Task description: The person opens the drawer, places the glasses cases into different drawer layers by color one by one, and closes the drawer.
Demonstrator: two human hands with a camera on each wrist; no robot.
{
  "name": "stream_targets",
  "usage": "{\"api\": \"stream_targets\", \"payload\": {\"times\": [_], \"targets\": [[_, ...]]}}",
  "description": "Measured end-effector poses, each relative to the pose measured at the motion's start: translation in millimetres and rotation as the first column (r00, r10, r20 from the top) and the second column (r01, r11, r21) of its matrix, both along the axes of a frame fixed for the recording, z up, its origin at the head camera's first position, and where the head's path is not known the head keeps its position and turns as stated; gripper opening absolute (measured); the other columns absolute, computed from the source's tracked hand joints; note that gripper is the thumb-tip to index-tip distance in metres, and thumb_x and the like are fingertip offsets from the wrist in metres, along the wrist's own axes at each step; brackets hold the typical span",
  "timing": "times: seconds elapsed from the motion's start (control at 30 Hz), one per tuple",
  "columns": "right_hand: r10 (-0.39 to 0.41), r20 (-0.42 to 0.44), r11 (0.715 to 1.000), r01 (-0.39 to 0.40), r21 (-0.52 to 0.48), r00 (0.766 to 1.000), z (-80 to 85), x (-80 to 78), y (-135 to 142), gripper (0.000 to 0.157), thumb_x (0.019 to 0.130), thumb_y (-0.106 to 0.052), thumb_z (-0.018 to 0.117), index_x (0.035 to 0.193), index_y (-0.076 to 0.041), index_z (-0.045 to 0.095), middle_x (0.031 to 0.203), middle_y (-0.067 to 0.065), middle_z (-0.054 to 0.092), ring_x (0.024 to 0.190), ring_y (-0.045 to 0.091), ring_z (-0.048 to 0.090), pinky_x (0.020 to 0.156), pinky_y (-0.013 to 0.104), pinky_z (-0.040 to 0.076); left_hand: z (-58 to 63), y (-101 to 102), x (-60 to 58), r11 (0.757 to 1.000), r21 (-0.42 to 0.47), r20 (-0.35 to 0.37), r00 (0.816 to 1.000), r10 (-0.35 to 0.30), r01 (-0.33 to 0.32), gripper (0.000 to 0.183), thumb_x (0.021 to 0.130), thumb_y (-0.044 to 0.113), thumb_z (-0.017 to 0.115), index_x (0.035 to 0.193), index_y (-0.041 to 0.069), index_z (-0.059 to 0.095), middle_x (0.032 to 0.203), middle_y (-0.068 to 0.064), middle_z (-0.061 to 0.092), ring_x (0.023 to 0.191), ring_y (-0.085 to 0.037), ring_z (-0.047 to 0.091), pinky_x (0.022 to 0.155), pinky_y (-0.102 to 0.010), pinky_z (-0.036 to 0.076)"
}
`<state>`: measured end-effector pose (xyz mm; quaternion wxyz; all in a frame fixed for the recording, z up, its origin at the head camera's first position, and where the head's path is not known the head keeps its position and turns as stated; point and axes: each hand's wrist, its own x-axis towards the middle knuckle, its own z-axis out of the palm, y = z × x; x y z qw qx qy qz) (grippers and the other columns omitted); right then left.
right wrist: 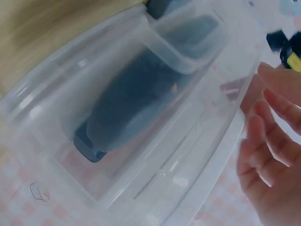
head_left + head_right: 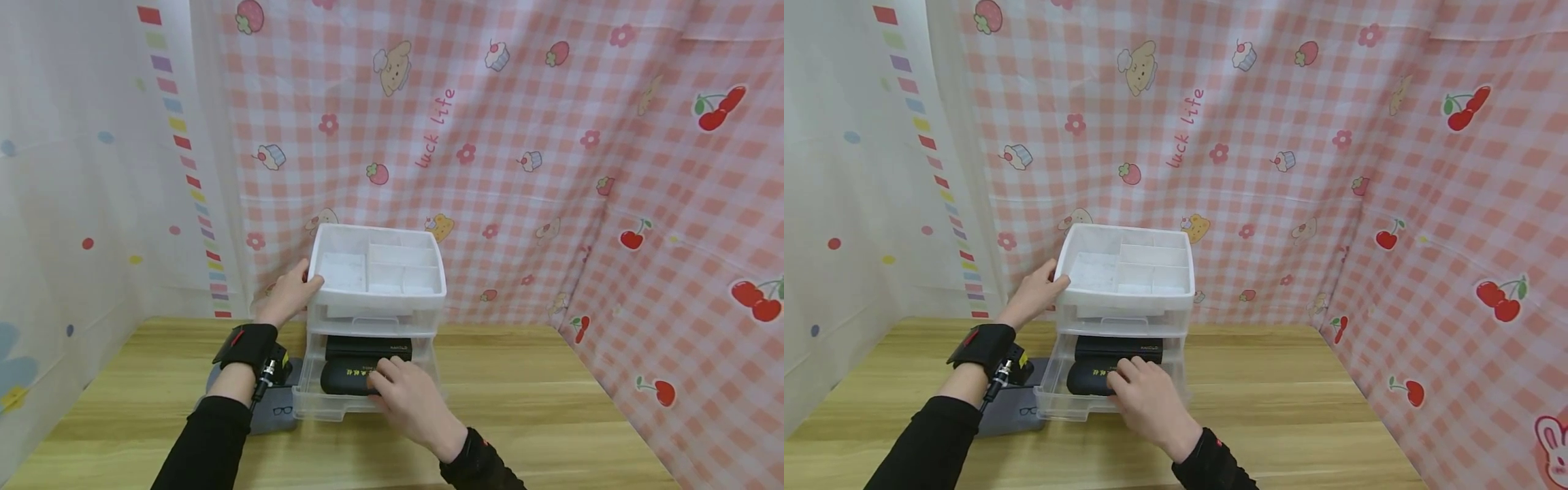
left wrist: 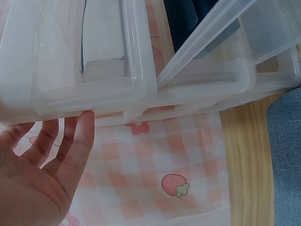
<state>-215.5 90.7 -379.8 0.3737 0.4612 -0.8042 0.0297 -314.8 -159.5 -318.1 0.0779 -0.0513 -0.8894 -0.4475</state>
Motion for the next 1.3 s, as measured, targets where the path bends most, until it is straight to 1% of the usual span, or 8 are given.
{"api": "stream_targets", "payload": {"times": [0.13, 0.27, 0.4, 0.5, 0.7, 0.93, 1.1, 1.3], "targets": [[0.007, -0.084, 1.0, -0.006, 0.008, 0.996, -8.8, 8.2, -2, 0.027, 0.072, -0.022, 0.081, 0.078, -0.017, 0.055, 0.072, -0.006, 0.049, 0.06, 0.007, 0.042, 0.053, 0.016, 0.03, 1.7, 1, 2.0, 1.0, -0.014, -0.026, 1.0, 0.014, -0.014, 0.026, 0.094, 0.028, 0.04, 0.108, 0.006, 0.045, 0.11, -0.018, 0.055, 0.091, -0.027, 0.054, 0.065, -0.028, 0.049], [-0.014, -0.167, 0.999, 0.022, 0.047, 0.986, -17.8, 11.1, -3, 0.012, 0.087, -0.016, 0.06, 0.077, -0.016, 0.053, 0.069, -0.006, 0.048, 0.054, 0.007, 0.039, 0.05, 0.016, 0.019, 2.4, 1, 3.5, 1.0, -0.019, -0.028, 0.999, 0.016, -0.016, 0.027, 0.094, 0.028, 0.04, 0.109, 0.007, 0.045, 0.114, -0.017, 0.055, 0.092, -0.027, 0.055, 0.065, -0.028, 0.049], [-0.051, -0.232, 0.995, 0.069, 0.07, 0.971, -25.5, 12.2, -4, 0.035, 0.101, -0.012, 0.029, 0.08, -0.016, 0.056, 0.07, -0.006, 0.05, 0.053, 0.007, 0.042, 0.049, 0.017, 0.017, 2.1, 1, 3.8, 1.0, -0.025, -0.021, 1.0, 0.014, -0.014, 0.028, 0.094, 0.028, 0.039, 0.111, 0.006, 0.045, 0.116, -0.018, 0.055, 0.095, -0.028, 0.055, 0.067, -0.029, 0.049], [-0.075, -0.241, 0.993, 0.094, 0.066, 0.968, -28.9, 12.5, -5, 0.045, 0.104, -0.012, 0.018, 0.081, -0.016, 0.056, 0.072, -0.006, 0.051, 0.055, 0.008, 0.044, 0.048, 0.017, 0.019, 1.6, 2, 3.6, 1.0, -0.023, -0.018, 1.0, 0.013, -0.013, 0.028, 0.095, 0.029, 0.039, 0.111, 0.006, 0.044, 0.117, -0.018, 0.054, 0.095, -0.029, 0.055, 0.068, -0.03, 0.049], [-0.104, -0.224, 0.992, 0.117, 0.043, 0.969, -29.5, 9.9, -6, 0.039, 0.102, -0.01, 0.023, 0.078, -0.015, 0.054, 0.071, -0.006, 0.05, 0.056, 0.009, 0.043, 0.048, 0.018, 0.019, 1.4, 1, 2.4, 1.0, -0.022, -0.018, 1.0, 0.017, -0.018, 0.028, 0.094, 0.029, 0.04, 0.11, 0.006, 0.045, 0.119, -0.019, 0.056, 0.096, -0.029, 0.056, 0.066, -0.029, 0.05], [-0.146, -0.236, 0.988, 0.156, 0.022, 0.961, -28.4, -5.4, -5, 0.033, 0.099, -0.008, 0.03, 0.078, -0.015, 0.054, 0.07, -0.005, 0.05, 0.054, 0.009, 0.04, 0.048, 0.018, 0.014, 3.1, -1, 2.7, 1.0, -0.022, -0.011, 1.0, 0.016, -0.016, 0.029, 0.094, 0.028, 0.039, 0.112, 0.006, 0.044, 0.12, -0.019, 0.054, 0.098, -0.029, 0.055, 0.069, -0.03, 0.05], [-0.165, -0.227, 0.985, 0.172, 0.01, 0.96, -29.4, -20.1, -10, 0.018, 0.089, -0.007, 0.043, 0.08, -0.014, 0.057, 0.073, -0.005, 0.053, 0.055, 0.009, 0.046, 0.042, 0.019, 0.027, 3.6, -1, 2.6, 1.0, -0.027, -0.022, 1.0, 0.015, -0.015, 0.026, 0.094, 0.028, 0.039, 0.108, 0.006, 0.044, 0.113, -0.018, 0.054, 0.093, -0.028, 0.054, 0.067, -0.029, 0.049], [-0.189, -0.226, 0.981, 0.195, 0.003, 0.956, -31.4, -35.1, -17, 0.019, 0.09, -0.005, 0.042, 0.081, -0.013, 0.056, 0.075, -0.003, 0.053, 0.057, 0.011, 0.048, 0.042, 0.021, 0.034, 2.6, 0, 3.4, 1.0, -0.026, -0.026, 1.0, 0.001, -0.002, 0.028, 0.095, 0.028, 0.039, 0.111, 0.006, 0.045, 0.117, -0.019, 0.055, 0.095, -0.028, 0.055, 0.068, -0.03, 0.05]]}}
